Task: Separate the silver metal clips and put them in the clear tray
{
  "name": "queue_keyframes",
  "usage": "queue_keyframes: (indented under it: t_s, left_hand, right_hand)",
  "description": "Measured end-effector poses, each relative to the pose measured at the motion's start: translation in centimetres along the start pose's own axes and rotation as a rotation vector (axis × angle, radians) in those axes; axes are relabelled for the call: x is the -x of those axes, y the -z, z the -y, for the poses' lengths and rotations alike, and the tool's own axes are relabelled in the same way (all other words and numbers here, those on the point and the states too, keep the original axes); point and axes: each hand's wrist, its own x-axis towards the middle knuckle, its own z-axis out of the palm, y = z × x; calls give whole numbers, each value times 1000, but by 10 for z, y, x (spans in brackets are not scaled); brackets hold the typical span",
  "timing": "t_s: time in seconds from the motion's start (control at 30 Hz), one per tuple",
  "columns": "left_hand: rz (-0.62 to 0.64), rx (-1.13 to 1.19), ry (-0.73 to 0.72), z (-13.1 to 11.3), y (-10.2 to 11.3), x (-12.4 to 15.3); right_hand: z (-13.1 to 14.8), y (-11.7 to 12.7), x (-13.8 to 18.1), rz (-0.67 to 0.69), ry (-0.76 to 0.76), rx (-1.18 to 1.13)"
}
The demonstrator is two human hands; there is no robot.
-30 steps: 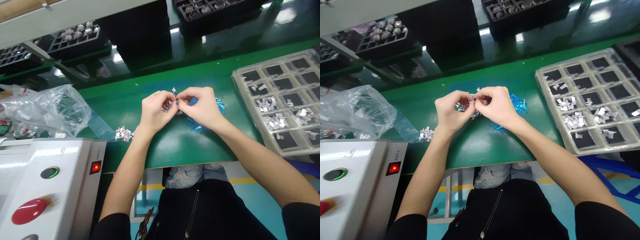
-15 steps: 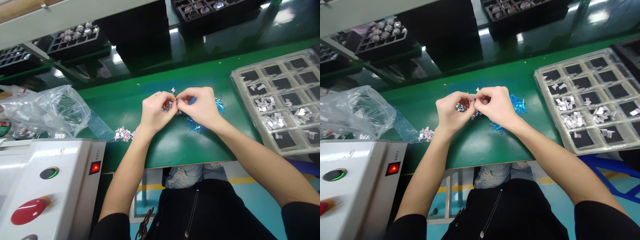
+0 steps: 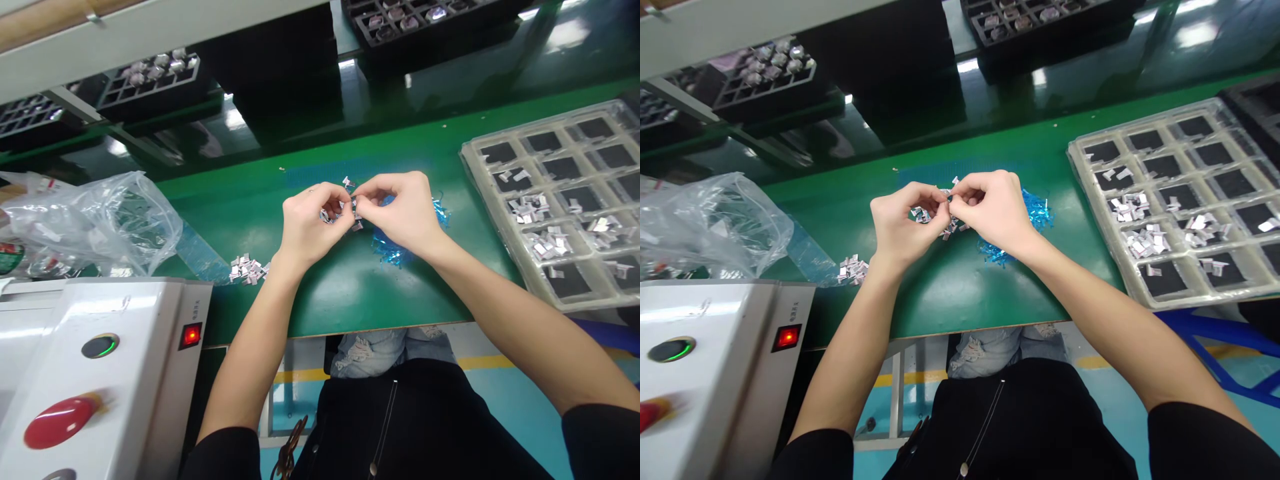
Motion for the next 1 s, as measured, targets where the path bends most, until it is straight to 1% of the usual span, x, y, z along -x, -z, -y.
queue_keyframes:
  t_s: [0.4,0.57,0.7,0.8,0.9,1.0]
  left_hand:
    - [-22,46,27,-2,2,-1]
    - [-10,30,69,-1,3,-1]
    - [2,10,113,-2,2,0]
    - [24,-4,131,-6,3,0]
    - [66,-35,140,-8,5,0]
    - [97,-61,120,-7,6,2]
  right_hand:
    - [0,2,-2,-20,-33,-31]
    - [-4,5,-5,-66,-3,-78]
    - [-6,11,-11,-124,-30,-99]
    - [-14,25,-23,-211,-48,-194]
    - [-29,52,-39,-347,-66,-354]
    - [-44,75,-49,-434,-86,-496]
